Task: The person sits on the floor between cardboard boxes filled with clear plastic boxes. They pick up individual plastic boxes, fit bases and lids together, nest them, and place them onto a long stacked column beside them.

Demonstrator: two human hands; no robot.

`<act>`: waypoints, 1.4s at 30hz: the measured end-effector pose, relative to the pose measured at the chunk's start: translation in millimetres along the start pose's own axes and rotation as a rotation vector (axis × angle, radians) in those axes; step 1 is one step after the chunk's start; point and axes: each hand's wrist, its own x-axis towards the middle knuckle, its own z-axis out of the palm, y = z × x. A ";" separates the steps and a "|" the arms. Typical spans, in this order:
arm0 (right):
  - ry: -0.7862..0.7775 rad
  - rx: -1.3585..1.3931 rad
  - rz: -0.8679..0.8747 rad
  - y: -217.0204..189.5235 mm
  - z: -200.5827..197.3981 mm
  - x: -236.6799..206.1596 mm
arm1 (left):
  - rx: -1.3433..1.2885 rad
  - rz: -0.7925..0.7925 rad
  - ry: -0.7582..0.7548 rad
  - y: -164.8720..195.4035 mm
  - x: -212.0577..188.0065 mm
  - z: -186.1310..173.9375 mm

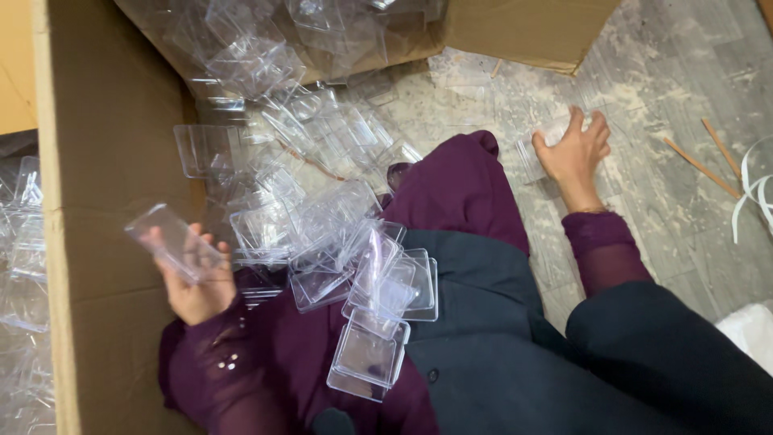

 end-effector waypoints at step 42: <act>-0.724 0.542 -0.630 -309.4 -121.4 -132.5 | -0.255 -0.362 -0.149 -9.8 -42.3 32.7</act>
